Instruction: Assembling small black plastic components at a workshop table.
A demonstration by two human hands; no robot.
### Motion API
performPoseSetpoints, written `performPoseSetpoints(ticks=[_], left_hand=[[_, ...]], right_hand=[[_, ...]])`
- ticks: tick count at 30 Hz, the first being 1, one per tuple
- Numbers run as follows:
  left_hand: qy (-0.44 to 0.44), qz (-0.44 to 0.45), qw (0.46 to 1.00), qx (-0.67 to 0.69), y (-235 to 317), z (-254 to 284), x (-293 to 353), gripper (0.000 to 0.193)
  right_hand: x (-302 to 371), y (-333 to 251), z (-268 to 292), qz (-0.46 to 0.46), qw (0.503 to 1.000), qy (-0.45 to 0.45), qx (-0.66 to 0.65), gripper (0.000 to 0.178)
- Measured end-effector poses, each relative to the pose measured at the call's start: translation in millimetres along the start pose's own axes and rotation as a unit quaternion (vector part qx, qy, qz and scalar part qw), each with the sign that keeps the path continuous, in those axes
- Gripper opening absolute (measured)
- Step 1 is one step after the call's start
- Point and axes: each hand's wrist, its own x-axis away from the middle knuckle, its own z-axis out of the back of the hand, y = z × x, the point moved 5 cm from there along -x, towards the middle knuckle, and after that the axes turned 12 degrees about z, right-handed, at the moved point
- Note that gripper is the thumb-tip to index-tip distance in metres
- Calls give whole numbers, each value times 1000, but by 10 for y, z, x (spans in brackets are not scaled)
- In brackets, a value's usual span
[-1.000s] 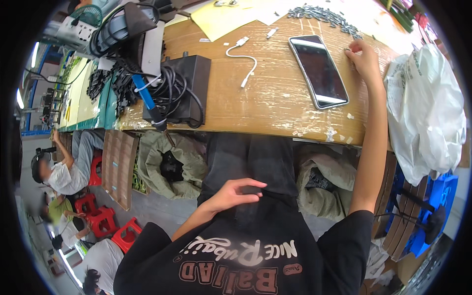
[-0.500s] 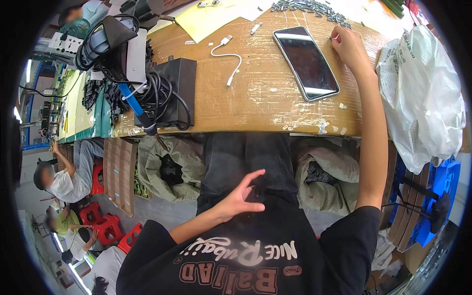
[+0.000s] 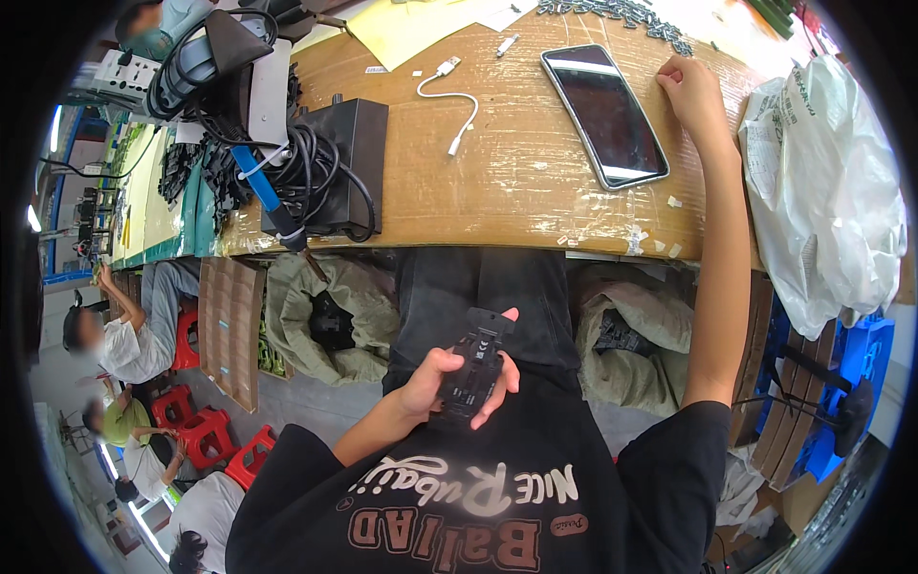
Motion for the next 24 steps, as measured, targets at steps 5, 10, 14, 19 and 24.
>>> performPoseSetpoints(ticks=[5, 10, 14, 19, 24], left_hand=[[71, -21, 993, -93, 45, -20, 8, 61], [157, -70, 975, -144, 131, 5, 66, 49], [150, -74, 971, -169, 295, -122, 33, 42], [146, -80, 969, -185, 398, -259, 1, 39], [149, -72, 971, -174, 372, -250, 43, 40]], right_hand=[[148, -23, 73, -103, 988, 36, -107, 14], [586, -1182, 375, -109, 903, 98, -404, 14], [980, -1825, 452, -25, 804, 94, -587, 10], [1267, -2127, 227, -72, 634, 96, -764, 14], [1327, -2197, 237, 21, 812, 59, -581, 12]])
